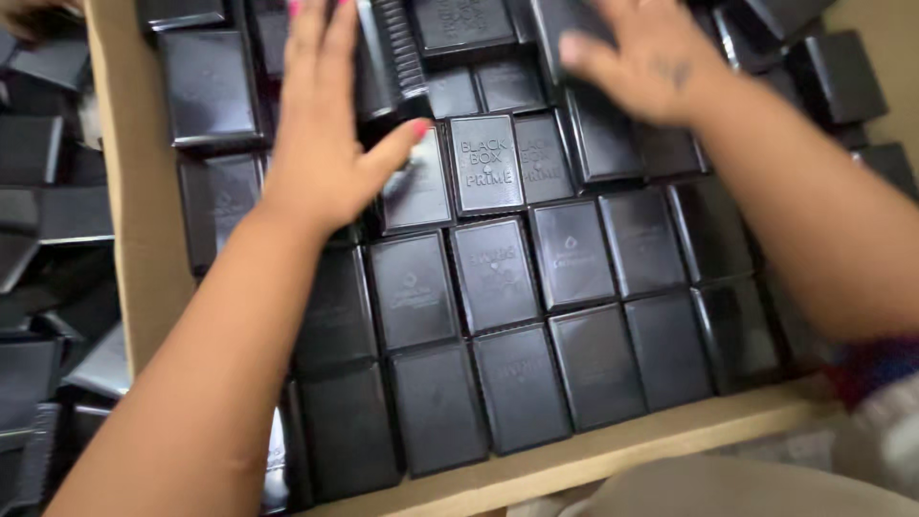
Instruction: The person sits on the floor and arranges small black rectangular boxes into a large cardboard box. They pick up boxes from a pile on the floor and place them neatly in rows inside the box, working alongside another person who is also arranging boxes.
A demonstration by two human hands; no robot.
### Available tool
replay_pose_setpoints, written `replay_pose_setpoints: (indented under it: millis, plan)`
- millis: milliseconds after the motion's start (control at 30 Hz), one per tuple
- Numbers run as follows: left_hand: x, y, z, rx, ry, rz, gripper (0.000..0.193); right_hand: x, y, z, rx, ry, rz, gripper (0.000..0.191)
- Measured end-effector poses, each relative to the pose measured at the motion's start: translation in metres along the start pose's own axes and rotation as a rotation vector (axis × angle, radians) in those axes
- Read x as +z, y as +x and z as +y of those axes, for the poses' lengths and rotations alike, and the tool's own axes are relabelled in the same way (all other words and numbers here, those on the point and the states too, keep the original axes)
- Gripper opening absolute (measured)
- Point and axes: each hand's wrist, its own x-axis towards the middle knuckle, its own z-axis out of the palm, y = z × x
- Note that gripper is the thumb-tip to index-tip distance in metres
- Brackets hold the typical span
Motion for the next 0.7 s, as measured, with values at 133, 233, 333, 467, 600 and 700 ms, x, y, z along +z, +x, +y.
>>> replay_pose_setpoints:
  millis: [133, 233, 333, 467, 600, 700]
  plan:
    - [0.046, 0.019, 0.042, 0.003, 0.271, -0.202, 0.100, -0.004, -0.067, -0.020, 0.057, 0.127, -0.171, 0.065]
    - [0.088, 0.021, 0.071, 0.038, 0.172, -0.193, 0.102, -0.012, -0.074, -0.037, 0.171, 0.149, -0.194, 0.061]
    - [0.100, 0.029, 0.069, 0.095, 0.135, -0.146, 0.103, 0.000, -0.063, -0.056, 0.161, 0.258, -0.082, 0.065]
    - [0.062, 0.026, 0.038, 0.092, 0.151, -0.159, 0.101, 0.015, -0.055, -0.070, -0.047, 0.588, -0.123, 0.071]
    - [0.021, 0.001, 0.033, -0.120, 0.069, -0.251, 0.095, 0.009, -0.051, -0.081, -0.040, 0.760, -0.005, 0.072]
    - [0.033, 0.008, 0.055, 0.040, -0.130, -0.039, 0.114, -0.002, -0.046, -0.089, 0.151, 1.171, 0.001, 0.068]
